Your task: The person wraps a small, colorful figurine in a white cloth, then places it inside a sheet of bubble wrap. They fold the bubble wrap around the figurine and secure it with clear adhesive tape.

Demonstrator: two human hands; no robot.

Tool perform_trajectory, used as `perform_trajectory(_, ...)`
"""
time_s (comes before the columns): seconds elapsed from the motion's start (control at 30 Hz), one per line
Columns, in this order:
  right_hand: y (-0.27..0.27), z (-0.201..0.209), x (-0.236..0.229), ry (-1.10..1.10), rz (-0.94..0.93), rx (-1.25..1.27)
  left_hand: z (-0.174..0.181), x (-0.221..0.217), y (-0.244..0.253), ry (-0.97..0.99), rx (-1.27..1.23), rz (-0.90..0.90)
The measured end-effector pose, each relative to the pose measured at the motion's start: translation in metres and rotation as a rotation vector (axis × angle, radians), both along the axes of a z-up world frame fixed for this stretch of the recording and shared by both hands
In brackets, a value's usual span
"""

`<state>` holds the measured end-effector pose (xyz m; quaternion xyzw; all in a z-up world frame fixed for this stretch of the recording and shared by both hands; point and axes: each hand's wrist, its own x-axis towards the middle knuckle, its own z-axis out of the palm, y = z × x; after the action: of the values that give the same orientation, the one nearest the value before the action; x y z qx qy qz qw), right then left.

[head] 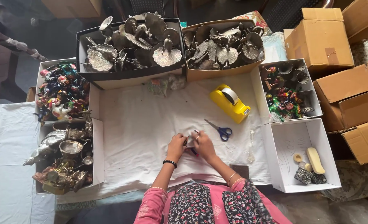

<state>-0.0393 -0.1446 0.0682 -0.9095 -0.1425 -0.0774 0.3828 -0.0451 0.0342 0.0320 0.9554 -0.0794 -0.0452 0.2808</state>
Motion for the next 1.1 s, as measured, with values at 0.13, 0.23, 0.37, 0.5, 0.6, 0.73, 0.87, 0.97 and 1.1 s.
perform_trajectory(0.13, -0.001, 0.006, -0.016, -0.136, 0.285, -0.187, -0.023, -0.005, 0.000, -0.029, 0.043, 0.045)
perform_trajectory(0.23, -0.008, 0.016, -0.004, -0.224, 0.360, -0.228, 0.001, -0.005, -0.006, -0.043, -0.013, 0.083)
perform_trajectory(0.37, -0.005, 0.005, 0.001, -0.143, 0.068, -0.203, 0.019, -0.005, -0.015, 0.101, -0.029, 0.173)
perform_trajectory(0.5, 0.006, -0.001, -0.014, -0.215, 0.294, -0.241, -0.033, -0.006, -0.012, -0.017, -0.015, 0.183)
perform_trajectory(0.6, -0.002, 0.004, 0.005, -0.115, 0.207, -0.301, -0.012, -0.004, -0.014, 0.017, 0.036, 0.143)
perform_trajectory(0.73, -0.006, 0.013, 0.017, -0.071, -0.079, -0.175, 0.007, -0.002, -0.021, 0.014, 0.039, 0.150)
perform_trajectory(0.87, 0.001, 0.009, -0.005, -0.182, 0.198, -0.242, -0.027, -0.002, -0.018, -0.043, 0.015, 0.150)
perform_trajectory(0.97, -0.004, -0.001, -0.003, -0.226, 0.358, -0.286, -0.038, 0.001, -0.018, -0.073, 0.022, 0.147)
perform_trajectory(1.1, -0.015, 0.013, 0.018, -0.127, 0.062, -0.353, -0.004, 0.001, -0.027, 0.067, 0.049, 0.172)
